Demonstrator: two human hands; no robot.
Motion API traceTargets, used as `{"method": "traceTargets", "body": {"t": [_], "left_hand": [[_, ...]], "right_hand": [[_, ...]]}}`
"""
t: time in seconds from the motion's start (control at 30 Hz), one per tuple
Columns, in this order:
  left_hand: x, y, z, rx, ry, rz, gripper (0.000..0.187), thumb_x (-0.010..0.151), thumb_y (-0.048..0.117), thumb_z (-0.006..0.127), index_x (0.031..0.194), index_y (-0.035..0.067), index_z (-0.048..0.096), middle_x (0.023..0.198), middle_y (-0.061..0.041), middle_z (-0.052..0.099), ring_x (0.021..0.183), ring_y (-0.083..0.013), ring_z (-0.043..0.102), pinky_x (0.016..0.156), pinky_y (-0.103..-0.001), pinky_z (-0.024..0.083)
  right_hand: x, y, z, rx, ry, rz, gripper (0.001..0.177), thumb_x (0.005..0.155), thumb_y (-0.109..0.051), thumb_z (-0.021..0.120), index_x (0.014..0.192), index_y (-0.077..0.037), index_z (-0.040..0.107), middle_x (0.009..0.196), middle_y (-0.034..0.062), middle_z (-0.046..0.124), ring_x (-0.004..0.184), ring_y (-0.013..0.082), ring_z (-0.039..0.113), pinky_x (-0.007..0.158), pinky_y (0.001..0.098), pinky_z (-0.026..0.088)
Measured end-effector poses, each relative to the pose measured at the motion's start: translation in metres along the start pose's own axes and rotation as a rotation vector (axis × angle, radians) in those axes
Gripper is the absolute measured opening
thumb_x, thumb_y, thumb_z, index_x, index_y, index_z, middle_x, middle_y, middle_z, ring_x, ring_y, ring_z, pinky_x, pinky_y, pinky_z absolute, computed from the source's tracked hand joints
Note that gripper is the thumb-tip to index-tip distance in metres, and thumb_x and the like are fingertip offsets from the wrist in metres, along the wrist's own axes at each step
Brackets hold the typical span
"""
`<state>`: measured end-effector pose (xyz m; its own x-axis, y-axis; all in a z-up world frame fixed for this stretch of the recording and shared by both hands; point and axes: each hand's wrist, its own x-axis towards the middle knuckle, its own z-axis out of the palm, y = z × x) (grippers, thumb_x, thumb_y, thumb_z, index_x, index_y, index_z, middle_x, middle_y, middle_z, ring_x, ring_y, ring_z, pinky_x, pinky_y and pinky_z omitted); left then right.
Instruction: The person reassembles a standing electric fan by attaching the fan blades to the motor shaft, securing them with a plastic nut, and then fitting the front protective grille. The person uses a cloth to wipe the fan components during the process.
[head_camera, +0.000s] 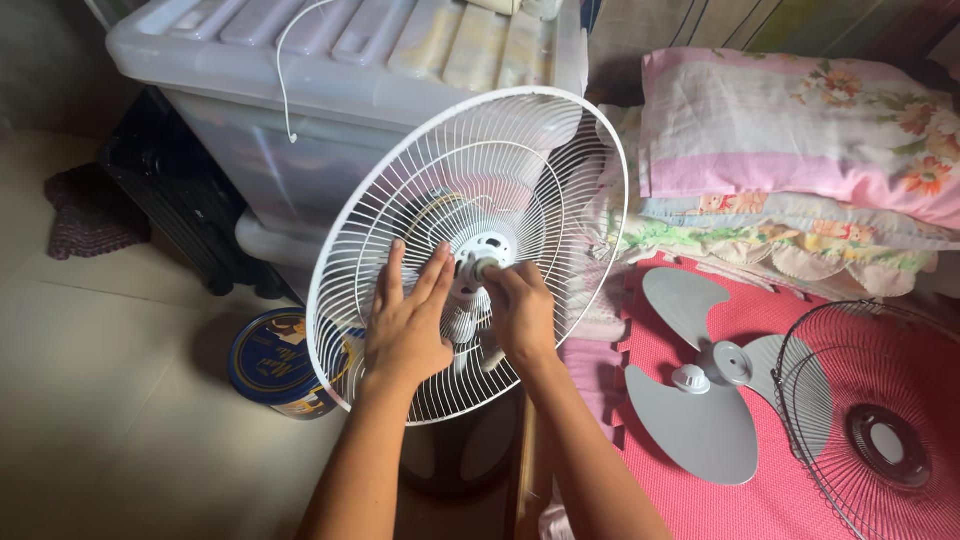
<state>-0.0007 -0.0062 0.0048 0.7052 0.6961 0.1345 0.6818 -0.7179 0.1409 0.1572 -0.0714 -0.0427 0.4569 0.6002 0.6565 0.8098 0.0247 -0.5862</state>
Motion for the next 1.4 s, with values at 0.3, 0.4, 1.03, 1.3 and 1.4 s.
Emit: {"method": "traceTargets", "body": {"t": [0.3,0.4,1.03,1.3,1.4], "left_hand": [[0.004,0.000,0.003,-0.102,0.094,-0.002,0.108,0.067,0.023,0.083,0.158,0.021,0.026,0.168,0.013,0.011,0.155,-0.0357,-0.005,0.127,-0.051,0.013],[0.010,0.002,0.001,-0.155,0.121,0.010,0.106,0.065,0.023,0.084,0.156,0.016,0.029,0.168,0.010,0.013,0.155,-0.0371,-0.004,0.128,-0.051,0.014],[0.017,-0.002,0.000,-0.141,0.120,-0.013,0.106,0.063,0.023,0.087,0.155,0.016,0.035,0.167,0.011,0.015,0.155,-0.0362,-0.004,0.127,-0.052,0.012],[0.016,-0.002,0.006,-0.106,0.168,0.004,0.104,0.065,0.026,0.086,0.155,0.018,0.035,0.167,0.012,0.016,0.155,-0.0366,-0.002,0.127,-0.052,0.014],[0.013,-0.007,0.008,-0.105,0.137,0.022,0.103,0.066,0.027,0.085,0.155,0.021,0.034,0.166,0.013,0.013,0.155,-0.0359,-0.003,0.127,-0.053,0.013]], "right_hand": [[-0.019,0.014,-0.052,0.165,0.044,0.413,0.018,0.093,-0.013,0.074,0.108,-0.003,0.076,0.087,0.0148,0.068,0.071,0.0219,0.067,0.064,0.0338,0.052],[-0.001,0.029,-0.054,0.374,0.040,0.688,0.028,0.098,-0.019,0.071,0.119,0.000,0.071,0.085,0.0179,0.070,0.069,0.0224,0.063,0.061,0.0347,0.049],[-0.010,0.082,-0.010,1.106,-0.071,1.034,0.042,0.104,-0.028,0.047,0.137,-0.004,0.056,0.107,0.0070,0.071,0.100,0.0217,0.066,0.090,0.0371,0.053],[0.021,0.028,-0.002,0.023,-0.219,-0.019,0.025,0.084,-0.006,0.071,0.107,-0.010,0.079,0.101,0.0141,0.071,0.088,0.0308,0.073,0.079,0.0381,0.058],[0.017,0.024,-0.006,-0.025,-0.250,-0.021,0.022,0.079,-0.005,0.075,0.100,-0.010,0.080,0.095,0.0146,0.070,0.084,0.0323,0.073,0.078,0.0398,0.058]]}}
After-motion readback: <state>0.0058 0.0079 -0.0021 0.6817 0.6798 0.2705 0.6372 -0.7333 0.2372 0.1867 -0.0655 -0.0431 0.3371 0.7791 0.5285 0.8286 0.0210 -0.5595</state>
